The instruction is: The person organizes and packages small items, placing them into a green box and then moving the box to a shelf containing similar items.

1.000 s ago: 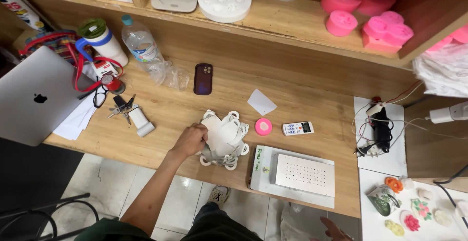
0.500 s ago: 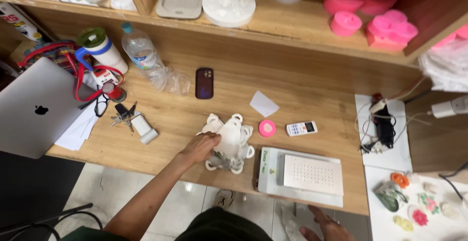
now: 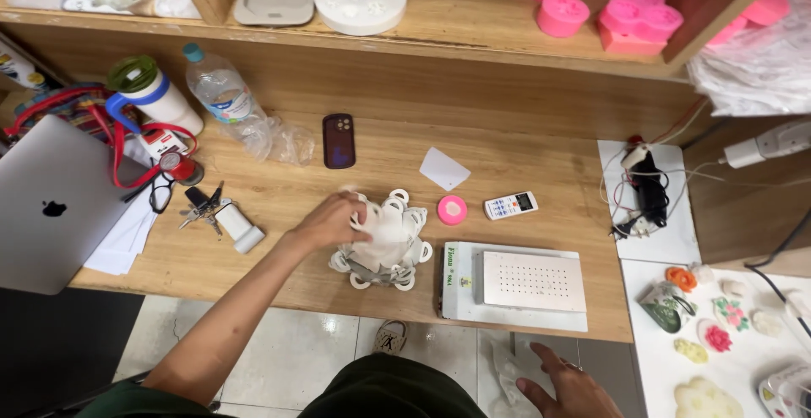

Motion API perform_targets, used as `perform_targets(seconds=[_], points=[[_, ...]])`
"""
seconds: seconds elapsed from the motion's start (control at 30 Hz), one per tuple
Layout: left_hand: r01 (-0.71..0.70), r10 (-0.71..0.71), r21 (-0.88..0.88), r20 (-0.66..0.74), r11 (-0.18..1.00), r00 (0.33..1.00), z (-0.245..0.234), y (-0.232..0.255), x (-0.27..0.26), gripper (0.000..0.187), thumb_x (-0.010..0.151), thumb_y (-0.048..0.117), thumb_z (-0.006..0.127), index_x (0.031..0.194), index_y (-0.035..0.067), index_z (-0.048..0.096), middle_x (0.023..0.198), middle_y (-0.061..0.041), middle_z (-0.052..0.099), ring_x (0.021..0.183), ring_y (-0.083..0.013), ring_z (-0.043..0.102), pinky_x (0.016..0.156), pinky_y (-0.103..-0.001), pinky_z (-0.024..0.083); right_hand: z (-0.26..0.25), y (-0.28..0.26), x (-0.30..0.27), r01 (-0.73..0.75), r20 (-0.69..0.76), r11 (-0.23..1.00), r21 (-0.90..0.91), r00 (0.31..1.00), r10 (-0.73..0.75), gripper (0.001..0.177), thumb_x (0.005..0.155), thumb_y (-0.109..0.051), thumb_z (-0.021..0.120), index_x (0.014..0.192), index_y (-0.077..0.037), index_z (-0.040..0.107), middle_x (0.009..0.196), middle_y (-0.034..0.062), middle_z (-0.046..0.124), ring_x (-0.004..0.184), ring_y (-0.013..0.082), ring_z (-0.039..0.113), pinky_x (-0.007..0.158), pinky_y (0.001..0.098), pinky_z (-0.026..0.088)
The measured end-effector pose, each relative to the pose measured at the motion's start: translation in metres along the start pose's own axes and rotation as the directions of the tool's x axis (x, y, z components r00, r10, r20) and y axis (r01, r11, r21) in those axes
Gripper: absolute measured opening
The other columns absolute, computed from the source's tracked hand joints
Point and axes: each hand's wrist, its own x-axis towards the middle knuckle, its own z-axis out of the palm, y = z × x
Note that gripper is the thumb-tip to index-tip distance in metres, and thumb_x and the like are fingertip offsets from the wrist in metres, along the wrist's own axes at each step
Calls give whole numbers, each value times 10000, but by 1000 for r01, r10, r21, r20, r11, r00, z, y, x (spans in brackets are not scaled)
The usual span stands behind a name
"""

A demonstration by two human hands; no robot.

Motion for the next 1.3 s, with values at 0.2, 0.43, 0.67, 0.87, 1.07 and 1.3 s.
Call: perform_targets(seconds=[0.2,0.43,0.67,0.87,1.07,1.3], points=[[-84,-88,-322,-485,943,870,-28,110,-15,253,801,298,873,868,81,762,935,-78,670,930,-239,647,839,-414,529,-16,-20,-30,-147,49,989,27,988,145,783,920,-601,627,1572,-274,341,1453,96,602,1407,238,553,1199,387,436],[-614,440,-49,-653,788,617,87,250,7,85,830,46,746,904,84,727,889,-64,573,942,-269,571,916,-410,477,-11,-14,-59,-43,-102,986,164,993,60,744,902,-531,650,1538,-232,404,1369,108,641,1287,288,607,1089,393,486],[-640,576,88,-541,763,613,153,277,29,200,917,226,767,854,57,679,939,-85,563,991,-276,572,1033,-500,413,3,0,-94,-195,-53,946,259,975,216,698,944,-529,627,1513,-198,394,1356,120,644,1293,291,591,1091,412,469],[-556,511,-122,-271,822,816,131,308,16,900,639,552,887,1247,-44,595,1258,-208,558,1209,-408,510,1047,-636,285,1,-4,-118,-228,-63,910,346,962,265,687,933,-517,624,1503,-200,409,1320,127,647,1244,296,618,1065,409,479],[-609,536,-175,-331,774,777,150,299,6,795,755,458,849,1317,-27,565,1421,-238,484,1314,-424,452,1083,-520,374,-1,3,-128,-191,-109,908,372,963,248,686,961,-481,638,1499,-125,405,1222,172,681,1202,344,611,1018,436,486],[-614,515,-225,-373,757,772,143,296,-6,515,809,242,798,1230,-2,627,1415,-212,512,1322,-404,500,1080,-488,423,16,20,-127,-172,-173,860,481,942,286,648,929,-372,693,1463,-93,456,1191,184,673,1157,375,616,971,471,486]])
